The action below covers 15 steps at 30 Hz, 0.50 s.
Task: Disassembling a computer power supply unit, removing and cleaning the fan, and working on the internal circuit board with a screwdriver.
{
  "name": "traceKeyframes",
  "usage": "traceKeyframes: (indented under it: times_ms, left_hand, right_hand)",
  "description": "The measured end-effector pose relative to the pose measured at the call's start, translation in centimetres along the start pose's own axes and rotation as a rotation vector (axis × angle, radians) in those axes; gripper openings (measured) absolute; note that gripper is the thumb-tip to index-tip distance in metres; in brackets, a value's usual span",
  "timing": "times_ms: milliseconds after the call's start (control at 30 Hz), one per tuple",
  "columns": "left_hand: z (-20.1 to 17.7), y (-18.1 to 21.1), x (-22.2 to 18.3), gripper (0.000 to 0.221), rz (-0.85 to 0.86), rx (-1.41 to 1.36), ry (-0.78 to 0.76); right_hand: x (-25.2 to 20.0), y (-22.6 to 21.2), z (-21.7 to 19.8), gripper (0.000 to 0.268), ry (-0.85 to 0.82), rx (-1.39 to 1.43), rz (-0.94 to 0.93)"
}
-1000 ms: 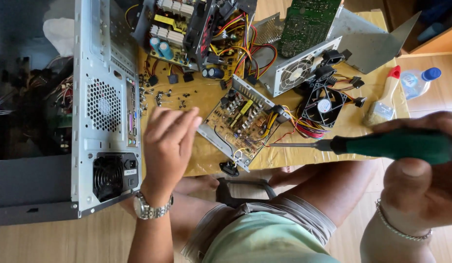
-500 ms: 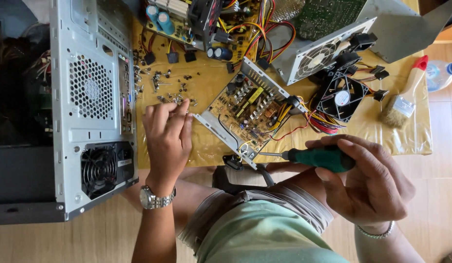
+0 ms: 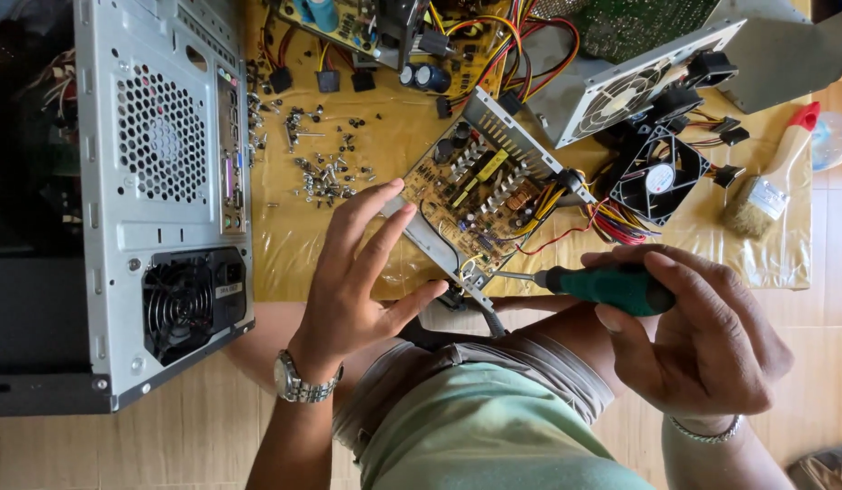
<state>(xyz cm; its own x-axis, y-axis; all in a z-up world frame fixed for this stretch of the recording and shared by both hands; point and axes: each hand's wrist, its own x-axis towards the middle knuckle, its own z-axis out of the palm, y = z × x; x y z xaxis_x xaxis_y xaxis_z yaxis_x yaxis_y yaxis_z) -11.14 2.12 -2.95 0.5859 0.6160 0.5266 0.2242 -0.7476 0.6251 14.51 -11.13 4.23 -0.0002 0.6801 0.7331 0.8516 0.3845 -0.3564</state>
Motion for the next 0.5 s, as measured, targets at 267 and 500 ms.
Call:
traceKeyframes:
  times_ms: [267,500]
  left_hand:
    - [0.0,0.9,-0.1,0.069,-0.02,-0.005,-0.006]
    - [0.0,1.0,-0.1,0.066,-0.01,0.017,-0.014]
  right_hand:
    - [0.0,0.2,-0.3,0.04,-0.008,-0.032,-0.008]
    - [0.5,0.0,-0.3,0.039,0.002,-0.013,-0.032]
